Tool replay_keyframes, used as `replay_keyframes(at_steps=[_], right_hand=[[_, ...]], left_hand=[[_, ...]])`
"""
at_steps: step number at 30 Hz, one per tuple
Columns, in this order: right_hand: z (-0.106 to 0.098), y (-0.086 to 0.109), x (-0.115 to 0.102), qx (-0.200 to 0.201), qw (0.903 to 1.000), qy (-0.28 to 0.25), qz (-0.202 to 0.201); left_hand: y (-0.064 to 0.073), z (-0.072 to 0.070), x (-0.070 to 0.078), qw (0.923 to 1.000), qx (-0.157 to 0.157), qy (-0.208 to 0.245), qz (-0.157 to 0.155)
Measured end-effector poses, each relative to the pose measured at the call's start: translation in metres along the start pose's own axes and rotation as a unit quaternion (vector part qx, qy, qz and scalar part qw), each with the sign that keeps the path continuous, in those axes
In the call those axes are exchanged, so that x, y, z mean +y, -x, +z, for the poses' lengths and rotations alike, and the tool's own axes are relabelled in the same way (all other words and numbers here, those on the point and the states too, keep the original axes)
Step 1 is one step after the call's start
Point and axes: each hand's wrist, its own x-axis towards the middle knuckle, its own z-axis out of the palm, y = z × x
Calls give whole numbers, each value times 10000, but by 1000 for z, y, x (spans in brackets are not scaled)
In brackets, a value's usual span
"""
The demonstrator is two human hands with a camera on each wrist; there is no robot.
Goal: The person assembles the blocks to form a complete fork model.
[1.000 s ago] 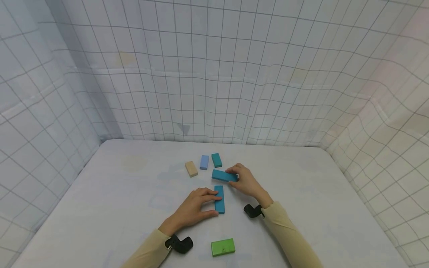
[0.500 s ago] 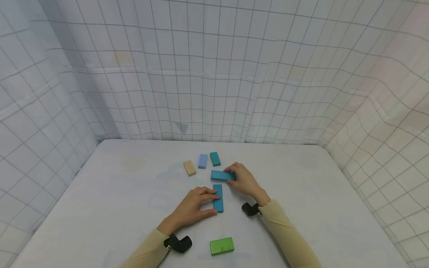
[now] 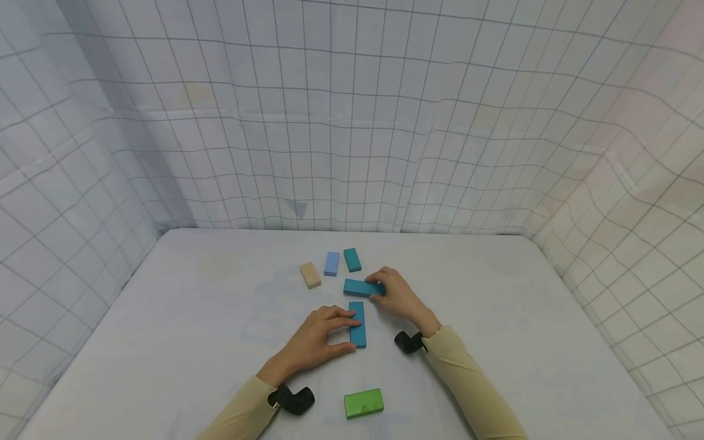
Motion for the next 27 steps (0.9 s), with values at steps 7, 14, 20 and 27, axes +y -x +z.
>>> replay_keyframes(at_steps=[7,14,20,27], right_hand=[[0,0,1,-145,9999,16,-50],[1,0,2,-188,9998,17,-41],[0,1,2,-200,9997,-53,-88],[-1,2,3,-277,9993,-165,-163]], left_hand=[[0,0,0,10000,11,22,-9],[0,-1,0,10000,-16,32,-31],[0,-1,0,10000,-29,3,-41],[0,-1,1,10000,-31,66,-50]])
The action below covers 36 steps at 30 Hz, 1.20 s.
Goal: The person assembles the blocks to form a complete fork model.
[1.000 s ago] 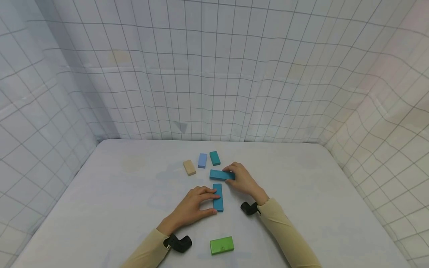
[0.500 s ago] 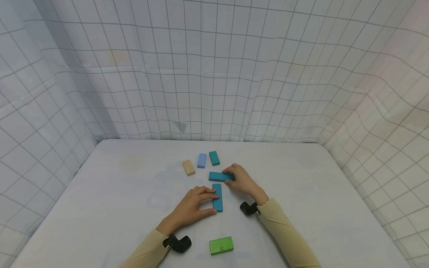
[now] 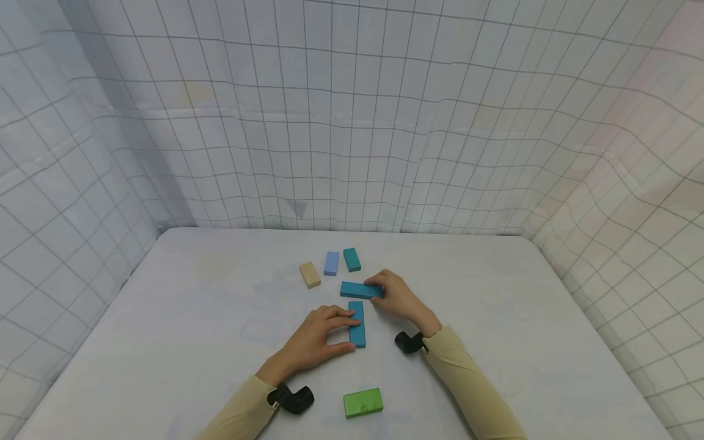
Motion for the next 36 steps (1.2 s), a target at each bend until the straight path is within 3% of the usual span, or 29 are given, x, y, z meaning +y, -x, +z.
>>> replay_keyframes(at_steps=[20,36], right_hand=[[-3,2,-1,-317,9988,-169,-347],[1,-2,-7,-309,9992,-184,-184]], left_hand=[[0,1,-2,10000,-16,-14,-11],[-1,-2,-5,10000,-59,-9,22]])
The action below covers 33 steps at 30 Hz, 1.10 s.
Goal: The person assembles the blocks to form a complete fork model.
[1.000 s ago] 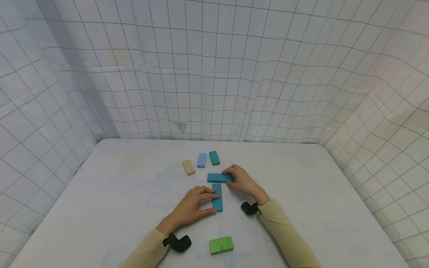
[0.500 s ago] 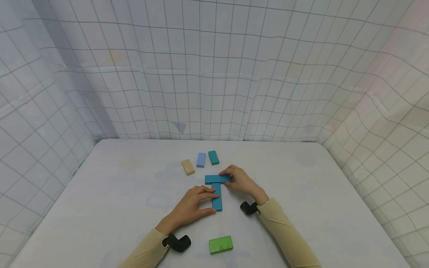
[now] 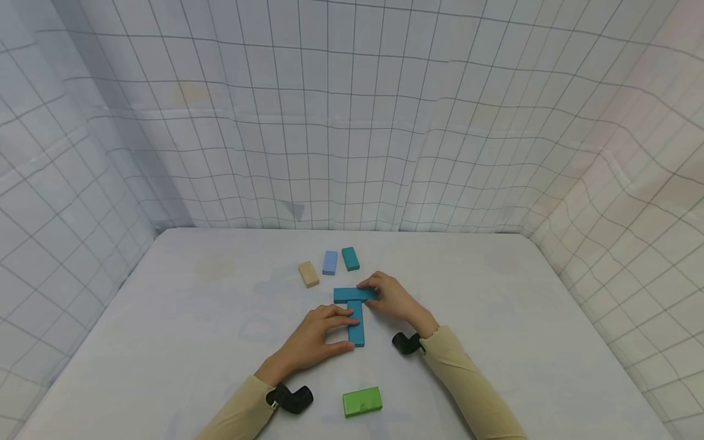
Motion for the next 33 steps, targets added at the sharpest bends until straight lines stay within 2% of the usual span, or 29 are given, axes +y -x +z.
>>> replay_keyframes(at_steps=[25,33], right_hand=[[1,0,-2,-34,9998,156,-75],[1,1,-2,-59,9999,127,-102]], left_hand=[[-1,1,2,10000,25,-92,-2],[0,3,4,9995,280,-88,117]])
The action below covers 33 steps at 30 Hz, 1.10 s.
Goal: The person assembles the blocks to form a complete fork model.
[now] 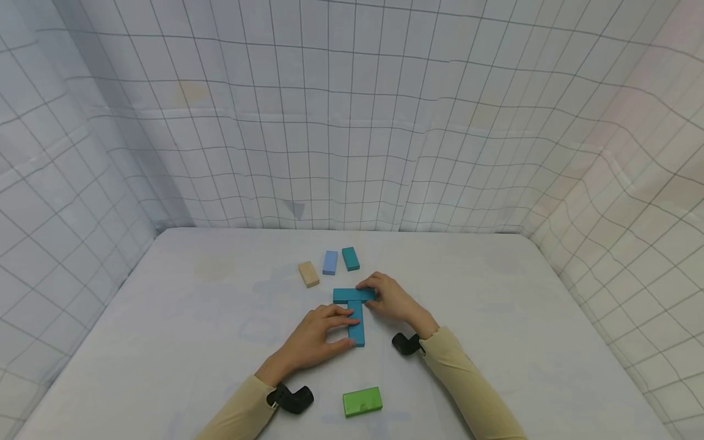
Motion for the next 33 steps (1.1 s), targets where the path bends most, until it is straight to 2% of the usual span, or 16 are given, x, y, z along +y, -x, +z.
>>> replay_keyframes(at_steps=[8,17,21,28,33], right_hand=[[3,1,2,-61,10000,35,53],[5,-2,2,-86,9998,132,-142],[5,-2,1,-164,9998,84,-90],[3,0,4,-206,9998,39,-30],[-3,3,11,-346,9990,-248,-98]], left_hand=[[-3,6,-4,9998,127,39,-113],[-6,4,-4,9990,223,195,-338],[-6,4,-5,9986,218,255,-419],[-8,3,-4,9985,228,271,-419],[-11,2,-3,9986,207,284,-399]])
